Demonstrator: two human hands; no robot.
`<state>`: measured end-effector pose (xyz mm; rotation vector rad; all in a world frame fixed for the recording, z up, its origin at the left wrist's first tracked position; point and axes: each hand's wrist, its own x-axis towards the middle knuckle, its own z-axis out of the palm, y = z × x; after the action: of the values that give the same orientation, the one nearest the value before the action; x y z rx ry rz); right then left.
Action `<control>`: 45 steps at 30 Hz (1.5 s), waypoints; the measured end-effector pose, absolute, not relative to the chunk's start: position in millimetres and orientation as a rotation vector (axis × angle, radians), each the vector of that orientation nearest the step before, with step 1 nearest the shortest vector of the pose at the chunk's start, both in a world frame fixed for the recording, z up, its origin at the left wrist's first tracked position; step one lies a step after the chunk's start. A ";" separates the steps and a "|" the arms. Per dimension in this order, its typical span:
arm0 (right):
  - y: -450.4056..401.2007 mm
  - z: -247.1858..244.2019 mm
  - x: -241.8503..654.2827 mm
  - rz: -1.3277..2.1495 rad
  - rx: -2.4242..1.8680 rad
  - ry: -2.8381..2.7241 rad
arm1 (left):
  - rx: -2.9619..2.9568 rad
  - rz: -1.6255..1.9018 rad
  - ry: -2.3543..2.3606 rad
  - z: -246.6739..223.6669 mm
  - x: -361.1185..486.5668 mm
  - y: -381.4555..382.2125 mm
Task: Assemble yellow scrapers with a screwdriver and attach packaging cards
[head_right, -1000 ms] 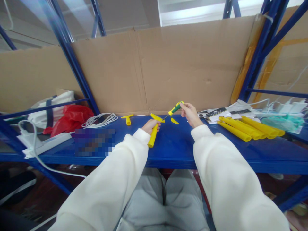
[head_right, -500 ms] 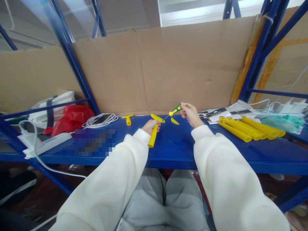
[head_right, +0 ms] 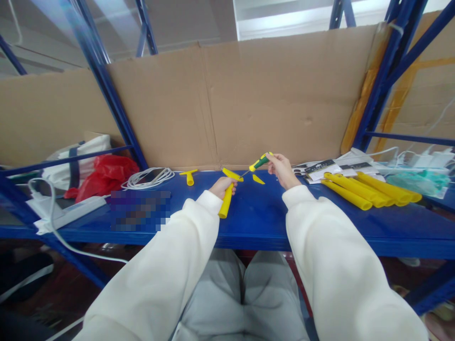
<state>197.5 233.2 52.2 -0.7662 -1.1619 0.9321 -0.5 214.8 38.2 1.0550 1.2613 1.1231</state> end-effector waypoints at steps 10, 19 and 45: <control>228.7 51.2 197.4 0.918 -0.768 -1.222 | 1.011 1.144 1.237 37.5 -0.4 215.1; 226.3 54.0 194.4 0.959 -0.696 -1.243 | 1.030 1.129 1.255 37.9 -1.1 215.3; 226.8 53.7 194.9 0.945 -0.712 -1.251 | 1.044 1.114 1.280 38.2 -1.9 216.9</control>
<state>194.9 226.8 53.7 -0.7123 -1.2508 0.9445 -1.9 216.9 38.2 1.0438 1.2801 1.1139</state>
